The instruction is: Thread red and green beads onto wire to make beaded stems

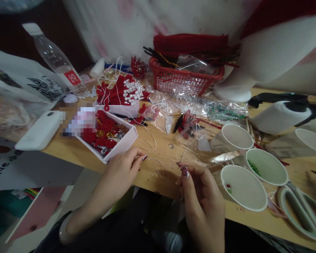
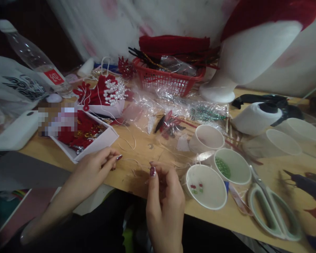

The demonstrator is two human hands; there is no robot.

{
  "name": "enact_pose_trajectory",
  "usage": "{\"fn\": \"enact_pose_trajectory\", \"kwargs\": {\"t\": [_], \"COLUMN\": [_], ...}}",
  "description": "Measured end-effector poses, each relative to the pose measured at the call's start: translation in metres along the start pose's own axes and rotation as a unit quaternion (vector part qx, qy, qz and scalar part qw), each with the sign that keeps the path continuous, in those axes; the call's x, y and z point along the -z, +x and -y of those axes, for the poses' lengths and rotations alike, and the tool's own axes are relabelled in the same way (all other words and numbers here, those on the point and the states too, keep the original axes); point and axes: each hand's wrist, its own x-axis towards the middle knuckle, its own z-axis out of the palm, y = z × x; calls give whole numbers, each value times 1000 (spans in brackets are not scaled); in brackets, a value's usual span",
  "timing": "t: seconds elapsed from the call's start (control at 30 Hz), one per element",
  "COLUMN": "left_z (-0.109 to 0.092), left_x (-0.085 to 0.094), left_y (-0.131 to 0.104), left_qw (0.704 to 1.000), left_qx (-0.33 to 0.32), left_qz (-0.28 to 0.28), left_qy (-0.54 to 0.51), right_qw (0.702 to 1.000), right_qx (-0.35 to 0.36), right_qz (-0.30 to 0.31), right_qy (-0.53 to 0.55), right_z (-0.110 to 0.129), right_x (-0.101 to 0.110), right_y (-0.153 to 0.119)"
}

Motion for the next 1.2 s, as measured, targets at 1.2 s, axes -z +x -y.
{"fn": "enact_pose_trajectory", "kwargs": {"t": [1.2], "left_z": [2], "left_x": [-7], "left_y": [3], "left_qw": [1000], "left_qx": [14], "left_qz": [10], "left_qy": [-24], "right_qw": [960], "right_qx": [-70], "right_qz": [34], "right_qy": [271], "right_z": [5], "right_x": [-8], "right_y": [1]}}
